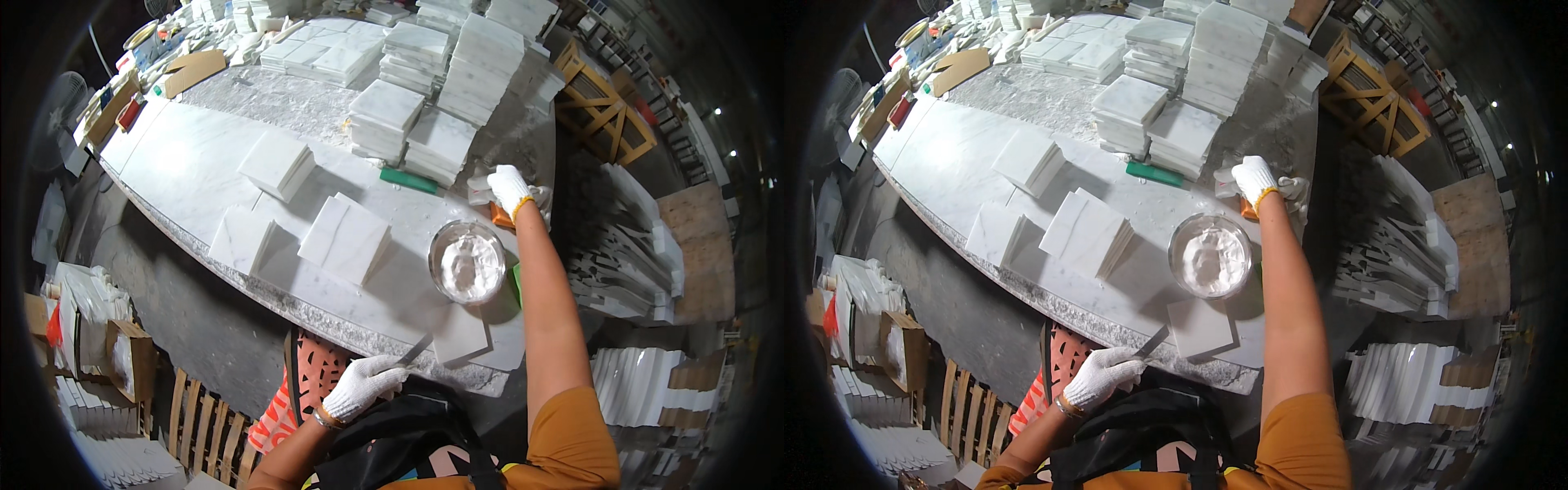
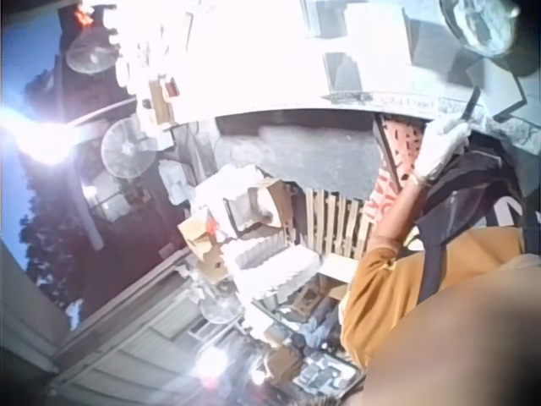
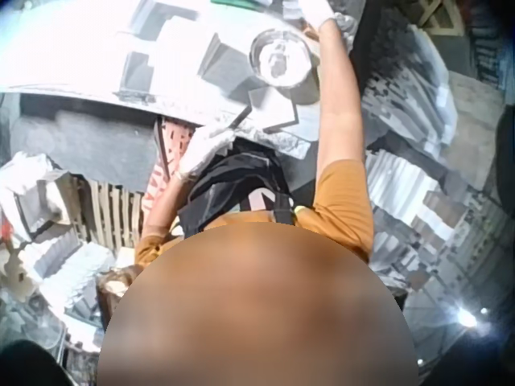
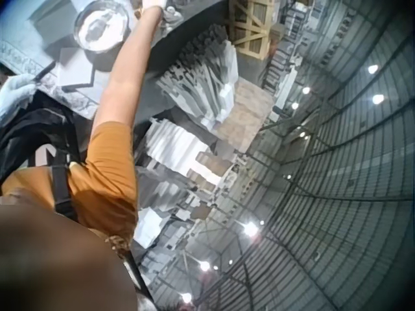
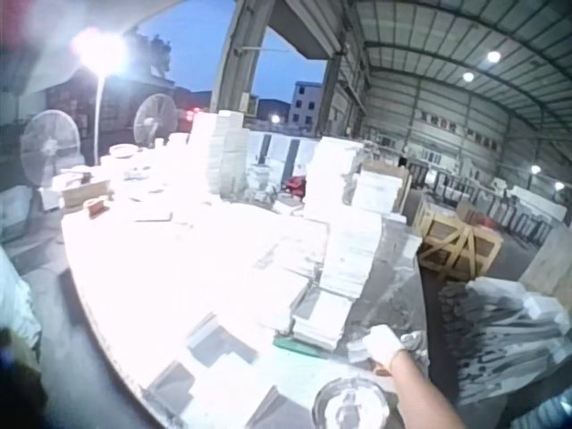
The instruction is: The person applies a white paste to the edges of small white rectangular blocks, joins them together, and smooths the seams with a green tool. The person repeats this process for multiple blocks, stacking the finished units on the table.
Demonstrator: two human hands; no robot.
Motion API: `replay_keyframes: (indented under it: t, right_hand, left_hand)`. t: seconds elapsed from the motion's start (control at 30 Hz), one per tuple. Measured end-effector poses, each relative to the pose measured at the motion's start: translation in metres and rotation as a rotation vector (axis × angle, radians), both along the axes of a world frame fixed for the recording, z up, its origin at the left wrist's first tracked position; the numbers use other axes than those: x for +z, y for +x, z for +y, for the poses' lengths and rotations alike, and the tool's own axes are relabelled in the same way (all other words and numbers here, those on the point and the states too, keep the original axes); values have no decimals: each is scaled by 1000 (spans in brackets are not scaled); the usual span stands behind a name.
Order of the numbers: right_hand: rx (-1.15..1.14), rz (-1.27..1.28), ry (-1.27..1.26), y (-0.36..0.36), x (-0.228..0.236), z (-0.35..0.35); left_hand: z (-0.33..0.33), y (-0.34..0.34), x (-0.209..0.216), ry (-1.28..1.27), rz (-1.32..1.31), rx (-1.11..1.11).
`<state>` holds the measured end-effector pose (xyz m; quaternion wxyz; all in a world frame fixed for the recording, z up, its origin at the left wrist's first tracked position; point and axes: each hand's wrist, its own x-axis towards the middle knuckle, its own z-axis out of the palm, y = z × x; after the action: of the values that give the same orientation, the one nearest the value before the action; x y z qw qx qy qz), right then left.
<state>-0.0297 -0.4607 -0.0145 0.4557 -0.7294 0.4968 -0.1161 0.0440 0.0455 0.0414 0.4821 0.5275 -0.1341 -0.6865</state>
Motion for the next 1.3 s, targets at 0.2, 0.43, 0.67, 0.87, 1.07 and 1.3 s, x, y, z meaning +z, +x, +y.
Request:
replay_keyframes:
  t: [0.2,0.43,0.67,0.87,1.07,1.3]
  right_hand:
    - [-58,-146,18,-24,78,87]
    - [-22,-260,-144,-47,38,104]
    - [96,-258,-389,-61,47,113]
    - [46,-259,-253,-76,34,107]
    - [52,-421,-196,-82,31,110]
    - [-148,-549,-52,-88,67,130]
  left_hand:
    - [1,-8,5,-16,-21,-51]
    - [3,-18,6,-22,-56,-72]
    - [3,-25,9,-27,-60,-66]
    - [2,-27,12,-16,-69,-67]
    - [0,-29,14,-11,-109,-70]
    - [-2,-30,15,-31,-73,-62]
